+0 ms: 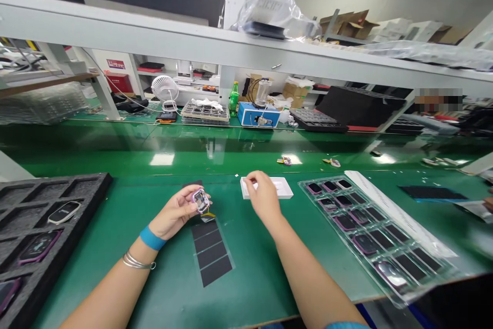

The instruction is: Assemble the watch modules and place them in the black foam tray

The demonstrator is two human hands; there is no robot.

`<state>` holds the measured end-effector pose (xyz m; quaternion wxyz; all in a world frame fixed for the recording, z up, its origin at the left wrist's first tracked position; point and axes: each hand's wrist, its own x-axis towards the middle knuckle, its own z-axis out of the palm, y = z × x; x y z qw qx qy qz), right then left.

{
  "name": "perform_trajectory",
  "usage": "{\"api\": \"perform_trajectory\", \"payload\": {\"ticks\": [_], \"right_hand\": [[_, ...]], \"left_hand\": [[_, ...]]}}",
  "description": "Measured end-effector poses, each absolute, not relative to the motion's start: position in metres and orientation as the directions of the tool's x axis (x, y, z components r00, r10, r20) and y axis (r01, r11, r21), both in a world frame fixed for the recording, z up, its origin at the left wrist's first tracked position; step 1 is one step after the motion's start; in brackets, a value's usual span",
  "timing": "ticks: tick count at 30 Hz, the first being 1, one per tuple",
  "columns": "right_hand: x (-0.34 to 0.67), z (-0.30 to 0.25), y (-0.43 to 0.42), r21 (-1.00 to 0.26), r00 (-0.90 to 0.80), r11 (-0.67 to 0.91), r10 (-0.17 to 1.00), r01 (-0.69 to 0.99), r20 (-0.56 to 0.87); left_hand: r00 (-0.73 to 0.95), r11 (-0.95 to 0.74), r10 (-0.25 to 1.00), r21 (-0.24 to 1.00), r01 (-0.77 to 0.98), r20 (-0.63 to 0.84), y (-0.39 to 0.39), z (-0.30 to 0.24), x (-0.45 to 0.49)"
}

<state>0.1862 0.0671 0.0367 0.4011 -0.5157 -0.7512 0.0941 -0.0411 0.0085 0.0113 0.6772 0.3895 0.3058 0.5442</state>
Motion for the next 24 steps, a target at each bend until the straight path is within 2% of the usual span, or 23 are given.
{"api": "perform_trajectory", "payload": {"ticks": [3, 5, 8, 10, 13, 16, 18, 19, 21, 24], "right_hand": [[0.193, 0.032, 0.075, -0.474, -0.199, 0.403, 0.884, 0.782, 0.423], [0.182, 0.026, 0.067, -0.467, -0.390, 0.522, 0.850, 0.714, 0.355], [0.155, 0.013, 0.043, -0.430, -0.747, 0.746, 0.630, 0.507, 0.211], [0.141, 0.006, 0.032, -0.405, -0.827, 0.802, 0.537, 0.439, 0.167], [0.135, 0.003, 0.032, -0.456, -0.766, 0.764, 0.598, 0.457, 0.236], [0.142, 0.010, 0.040, -0.685, -0.501, 0.588, 0.786, 0.430, 0.361], [0.145, 0.017, 0.041, -0.829, -0.324, 0.471, 0.869, 0.303, 0.375], [0.146, 0.020, 0.039, -0.861, -0.285, 0.447, 0.881, 0.243, 0.377], [0.145, 0.024, 0.034, -0.862, -0.275, 0.466, 0.871, 0.200, 0.407], [0.141, 0.024, 0.028, -0.822, -0.274, 0.524, 0.843, 0.223, 0.463]], "left_hand": [[0.225, 0.103, 0.974, 0.851, -0.514, 0.019, 0.009, 0.010, -0.044], [0.235, 0.107, 0.972, 0.844, -0.526, 0.024, 0.008, 0.009, -0.045], [0.244, 0.104, 0.969, 0.830, -0.548, 0.040, 0.008, 0.009, -0.047], [0.257, 0.106, 0.965, 0.825, -0.555, 0.049, 0.009, 0.010, -0.048], [0.278, 0.123, 0.960, 0.825, -0.551, 0.043, 0.009, 0.012, -0.047], [0.281, 0.132, 0.959, 0.838, -0.529, 0.026, 0.008, 0.013, -0.044], [0.283, 0.128, 0.959, 0.855, -0.503, 0.023, 0.008, 0.012, -0.043], [0.283, 0.123, 0.959, 0.863, -0.490, 0.025, 0.008, 0.011, -0.042], [0.283, 0.111, 0.959, 0.876, -0.469, 0.030, 0.007, 0.009, -0.041], [0.278, 0.093, 0.960, 0.894, -0.439, 0.037, 0.008, 0.008, -0.039]]}}
